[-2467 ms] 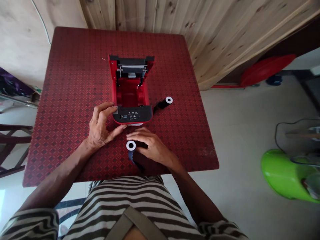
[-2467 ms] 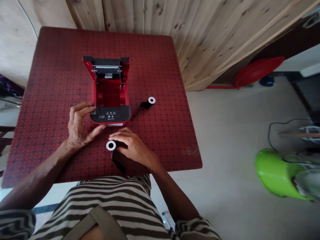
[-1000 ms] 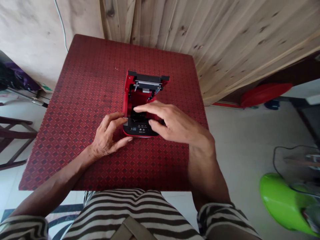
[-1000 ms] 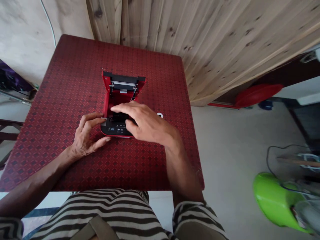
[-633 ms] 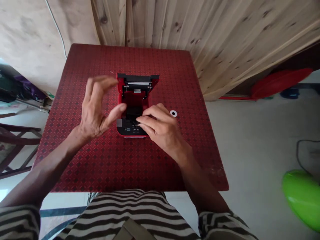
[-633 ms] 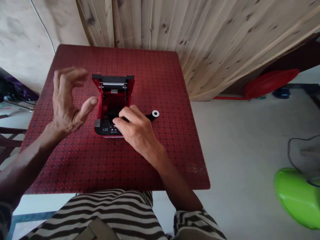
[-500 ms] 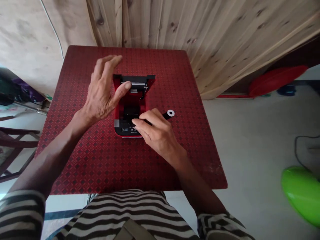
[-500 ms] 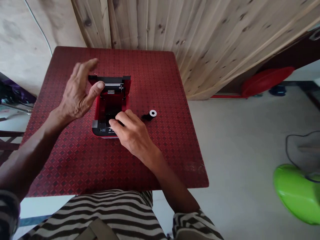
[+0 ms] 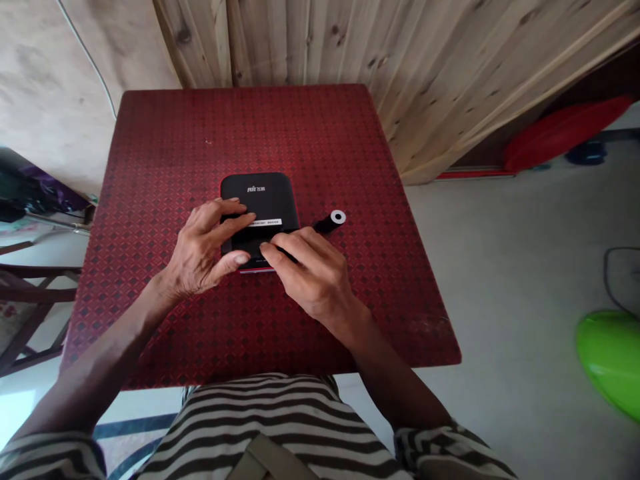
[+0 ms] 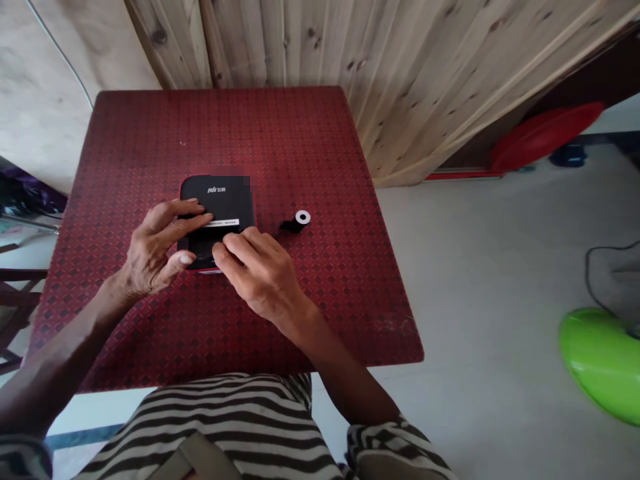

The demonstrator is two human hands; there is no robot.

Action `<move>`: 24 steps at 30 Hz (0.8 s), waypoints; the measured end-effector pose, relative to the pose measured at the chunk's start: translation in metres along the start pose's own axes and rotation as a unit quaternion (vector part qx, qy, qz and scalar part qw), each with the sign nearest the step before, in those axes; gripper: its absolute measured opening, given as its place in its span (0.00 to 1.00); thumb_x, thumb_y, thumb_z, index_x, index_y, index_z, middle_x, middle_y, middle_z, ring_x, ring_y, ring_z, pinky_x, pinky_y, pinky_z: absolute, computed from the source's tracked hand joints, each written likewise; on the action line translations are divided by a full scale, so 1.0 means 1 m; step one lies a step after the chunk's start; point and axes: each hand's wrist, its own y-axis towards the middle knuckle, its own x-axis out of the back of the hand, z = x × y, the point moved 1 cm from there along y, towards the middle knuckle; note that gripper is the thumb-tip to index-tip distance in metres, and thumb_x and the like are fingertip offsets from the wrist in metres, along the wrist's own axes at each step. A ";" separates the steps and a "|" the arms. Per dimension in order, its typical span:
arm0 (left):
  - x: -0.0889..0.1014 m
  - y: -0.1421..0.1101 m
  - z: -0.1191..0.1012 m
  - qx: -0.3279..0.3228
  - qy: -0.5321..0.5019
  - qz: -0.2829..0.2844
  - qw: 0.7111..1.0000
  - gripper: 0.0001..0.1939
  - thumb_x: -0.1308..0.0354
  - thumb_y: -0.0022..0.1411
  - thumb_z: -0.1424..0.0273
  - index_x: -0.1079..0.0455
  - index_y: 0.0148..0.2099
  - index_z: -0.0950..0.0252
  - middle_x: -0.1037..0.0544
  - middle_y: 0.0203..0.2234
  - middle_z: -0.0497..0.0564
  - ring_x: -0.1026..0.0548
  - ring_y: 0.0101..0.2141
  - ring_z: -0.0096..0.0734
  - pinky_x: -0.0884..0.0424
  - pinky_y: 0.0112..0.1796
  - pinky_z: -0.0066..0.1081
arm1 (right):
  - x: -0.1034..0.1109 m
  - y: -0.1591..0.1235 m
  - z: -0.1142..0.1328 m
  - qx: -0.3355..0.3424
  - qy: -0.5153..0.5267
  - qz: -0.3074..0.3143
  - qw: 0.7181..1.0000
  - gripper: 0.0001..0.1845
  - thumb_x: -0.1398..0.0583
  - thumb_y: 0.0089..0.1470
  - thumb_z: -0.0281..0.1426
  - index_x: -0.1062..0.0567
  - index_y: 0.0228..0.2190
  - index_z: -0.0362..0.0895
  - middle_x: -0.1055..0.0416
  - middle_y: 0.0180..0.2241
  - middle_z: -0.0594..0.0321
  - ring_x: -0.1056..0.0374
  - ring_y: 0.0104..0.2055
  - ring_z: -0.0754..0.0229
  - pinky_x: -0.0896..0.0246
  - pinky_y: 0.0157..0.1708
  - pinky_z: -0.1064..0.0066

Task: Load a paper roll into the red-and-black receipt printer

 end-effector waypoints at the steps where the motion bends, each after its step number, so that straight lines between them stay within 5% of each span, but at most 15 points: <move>1: -0.002 -0.002 0.002 -0.012 0.004 0.003 1.000 0.34 0.52 0.74 0.43 0.31 0.68 0.58 0.25 0.59 0.60 0.27 0.63 0.50 0.30 0.63 0.51 | -0.001 -0.001 0.000 -0.002 0.000 -0.001 1.000 0.08 0.40 0.68 0.21 0.20 0.43 0.40 0.20 0.37 0.58 0.30 0.37 0.58 0.30 0.37 0.65; 18: -0.014 -0.009 0.006 -0.054 0.066 -0.007 0.996 0.46 0.36 0.60 0.37 0.38 0.72 0.54 0.27 0.61 0.62 0.28 0.63 0.57 0.29 0.62 0.58 | 0.002 -0.006 -0.002 -0.054 0.065 0.030 0.996 0.11 0.40 0.69 0.26 0.23 0.50 0.46 0.19 0.43 0.56 0.27 0.41 0.55 0.25 0.45 0.60; 24: -0.012 -0.019 -0.010 -0.017 0.077 -0.026 0.997 0.43 0.41 0.68 0.43 0.43 0.74 0.62 0.30 0.63 0.66 0.31 0.66 0.56 0.30 0.64 0.55 | 0.003 -0.023 -0.005 -0.161 0.112 -0.085 0.977 0.17 0.38 0.68 0.31 0.27 0.57 0.48 0.21 0.48 0.54 0.23 0.45 0.55 0.23 0.45 0.60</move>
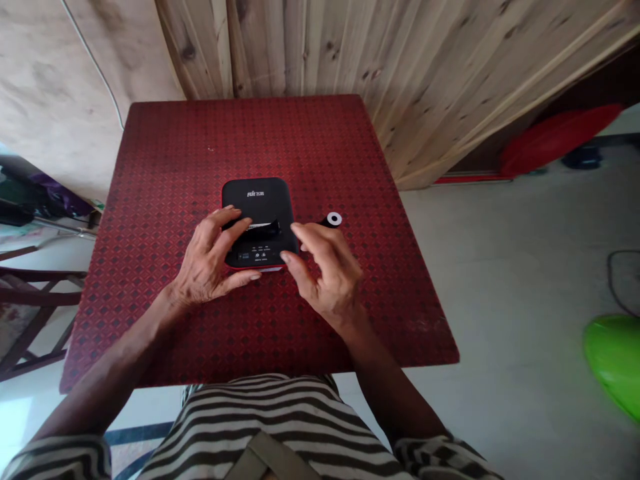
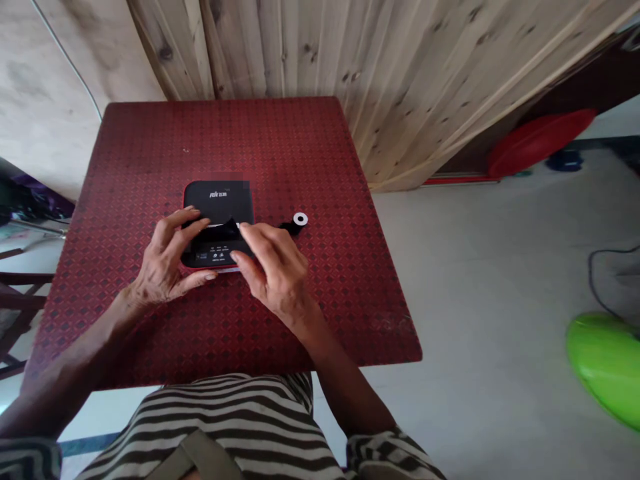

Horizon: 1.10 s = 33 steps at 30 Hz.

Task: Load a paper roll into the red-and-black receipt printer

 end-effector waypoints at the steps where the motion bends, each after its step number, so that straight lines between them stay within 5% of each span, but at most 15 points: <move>1: 0.001 -0.005 -0.003 0.016 0.005 -0.021 1.000 0.42 0.39 0.68 0.45 0.43 0.74 0.61 0.30 0.63 0.65 0.30 0.65 0.55 0.28 0.63 0.53 | -0.002 -0.006 -0.003 -0.047 0.021 -0.029 0.998 0.13 0.39 0.69 0.32 0.26 0.54 0.48 0.21 0.45 0.56 0.23 0.42 0.57 0.24 0.42 0.62; 5: 0.001 -0.026 -0.011 0.045 0.042 -0.081 0.995 0.38 0.31 0.65 0.53 0.38 0.70 0.59 0.26 0.59 0.62 0.25 0.59 0.48 0.24 0.59 0.46 | -0.023 -0.033 -0.017 -0.243 0.146 -0.070 0.956 0.09 0.46 0.74 0.36 0.27 0.46 0.48 0.27 0.30 0.68 0.29 0.26 0.66 0.32 0.28 0.72; 7: -0.003 -0.034 -0.010 0.043 0.058 -0.080 0.994 0.35 0.31 0.65 0.57 0.37 0.69 0.59 0.26 0.58 0.61 0.24 0.58 0.46 0.23 0.57 0.44 | -0.034 -0.040 -0.021 -0.277 0.170 -0.042 0.945 0.10 0.47 0.74 0.36 0.28 0.46 0.47 0.29 0.27 0.70 0.31 0.24 0.66 0.33 0.27 0.73; 14: -0.009 -0.034 -0.007 0.040 0.063 -0.097 0.992 0.36 0.28 0.63 0.58 0.37 0.68 0.60 0.24 0.57 0.61 0.23 0.56 0.46 0.21 0.56 0.44 | -0.042 -0.035 -0.027 -0.152 0.044 -0.032 0.987 0.11 0.49 0.71 0.28 0.27 0.45 0.46 0.23 0.40 0.58 0.24 0.42 0.59 0.27 0.44 0.65; 33: -0.004 -0.034 -0.010 0.076 0.032 -0.095 0.992 0.35 0.26 0.60 0.60 0.34 0.66 0.53 0.28 0.61 0.58 0.22 0.56 0.46 0.19 0.55 0.47 | -0.036 -0.038 -0.030 -0.111 0.012 0.011 0.994 0.16 0.50 0.69 0.23 0.26 0.49 0.45 0.24 0.37 0.60 0.24 0.37 0.60 0.27 0.39 0.68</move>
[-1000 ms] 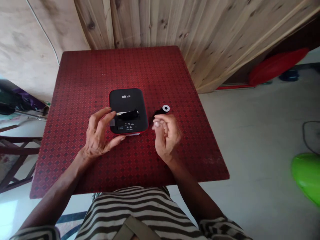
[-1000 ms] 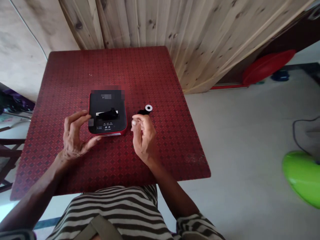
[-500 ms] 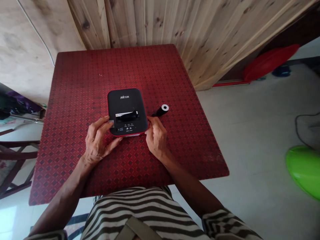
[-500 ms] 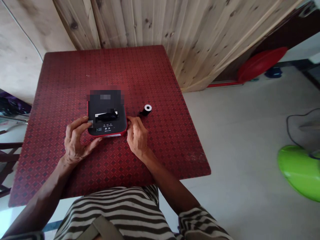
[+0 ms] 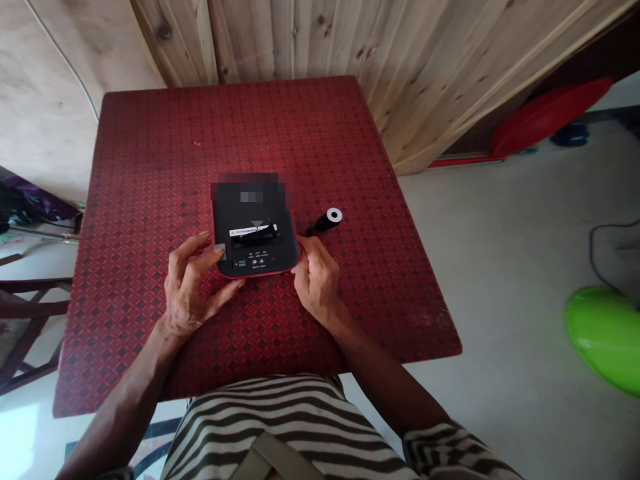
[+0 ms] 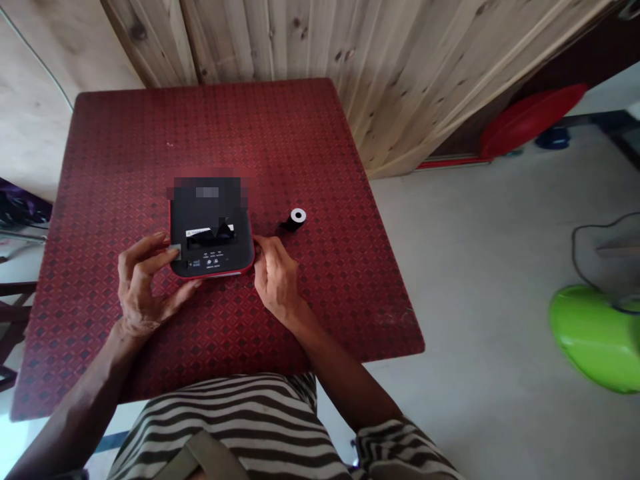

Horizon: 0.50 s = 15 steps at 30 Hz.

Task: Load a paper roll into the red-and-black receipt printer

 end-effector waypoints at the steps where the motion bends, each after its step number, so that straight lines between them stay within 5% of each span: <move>1: 0.000 0.000 -0.001 0.003 -0.004 0.003 1.000 0.35 0.25 0.59 0.61 0.34 0.65 0.54 0.28 0.61 0.58 0.22 0.56 0.47 0.19 0.54 0.46 | 0.000 0.000 0.000 -0.001 -0.003 0.001 1.000 0.16 0.51 0.69 0.23 0.26 0.50 0.45 0.24 0.37 0.60 0.24 0.37 0.60 0.27 0.39 0.68; 15: -0.002 0.008 -0.010 0.050 -0.023 0.019 0.998 0.32 0.23 0.56 0.57 0.33 0.56 0.58 0.27 0.59 0.62 0.25 0.58 0.51 0.21 0.53 0.50 | 0.001 0.000 0.003 -0.015 0.002 0.007 1.000 0.16 0.50 0.69 0.23 0.26 0.49 0.44 0.23 0.39 0.57 0.23 0.41 0.59 0.26 0.42 0.67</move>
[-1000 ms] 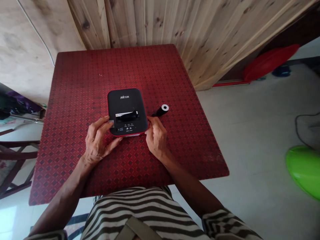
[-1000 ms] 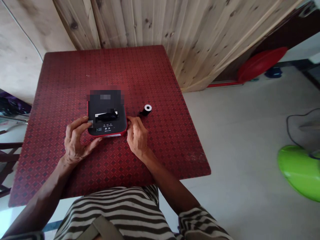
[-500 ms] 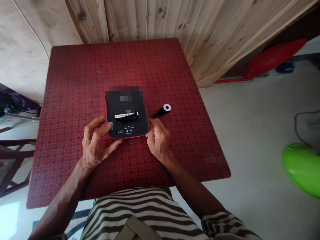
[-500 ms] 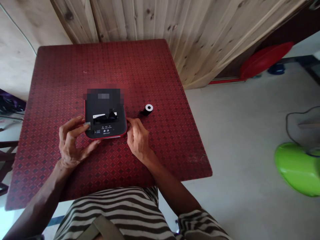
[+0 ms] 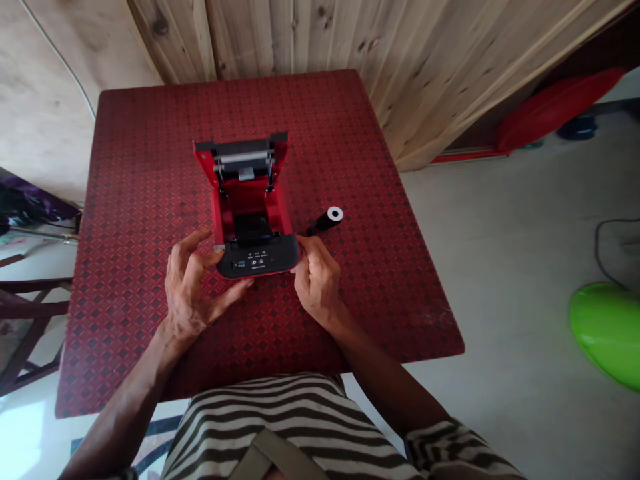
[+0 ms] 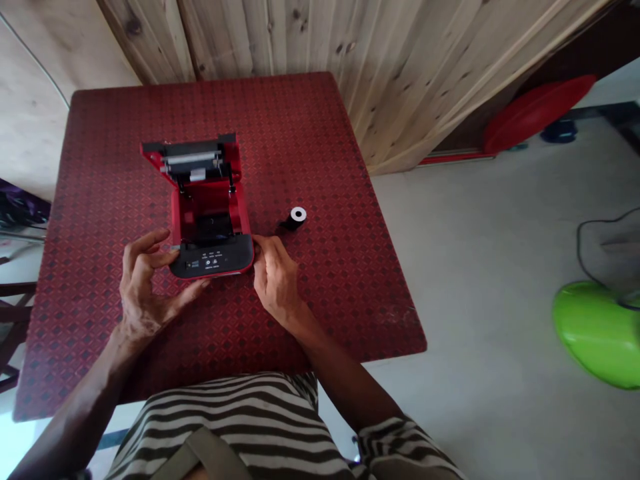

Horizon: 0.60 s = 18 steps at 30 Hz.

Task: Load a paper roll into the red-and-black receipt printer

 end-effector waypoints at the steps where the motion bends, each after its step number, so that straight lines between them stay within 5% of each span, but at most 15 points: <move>1: -0.001 0.000 0.000 0.000 -0.003 -0.007 1.000 0.32 0.23 0.56 0.57 0.33 0.56 0.58 0.27 0.59 0.62 0.25 0.57 0.50 0.21 0.53 0.49 | 0.000 0.000 0.000 0.001 0.001 0.002 1.000 0.15 0.50 0.69 0.23 0.26 0.49 0.44 0.23 0.39 0.57 0.23 0.41 0.59 0.26 0.42 0.67; 11: -0.008 -0.005 0.003 -0.042 0.001 -0.043 0.998 0.34 0.26 0.60 0.59 0.35 0.62 0.60 0.24 0.52 0.58 0.22 0.53 0.44 0.19 0.52 0.46 | 0.027 0.034 0.014 0.032 -0.039 -0.056 0.997 0.09 0.41 0.70 0.26 0.20 0.46 0.47 0.18 0.40 0.59 0.22 0.40 0.59 0.25 0.41 0.68; 15: -0.010 -0.008 0.005 -0.053 -0.012 -0.051 0.997 0.34 0.26 0.61 0.62 0.35 0.63 0.64 0.24 0.53 0.61 0.22 0.55 0.43 0.21 0.55 0.42 | 0.026 0.078 0.033 0.135 -0.115 0.119 0.977 0.10 0.41 0.70 0.26 0.18 0.43 0.44 0.17 0.41 0.56 0.23 0.44 0.55 0.26 0.49 0.62; 18: -0.012 -0.011 0.006 -0.053 -0.011 -0.047 0.997 0.34 0.27 0.62 0.62 0.36 0.65 0.65 0.24 0.54 0.62 0.23 0.55 0.44 0.21 0.56 0.42 | 0.010 0.109 0.046 0.139 -0.183 0.309 0.923 0.11 0.41 0.69 0.23 0.17 0.44 0.41 0.17 0.46 0.52 0.23 0.50 0.51 0.30 0.54 0.59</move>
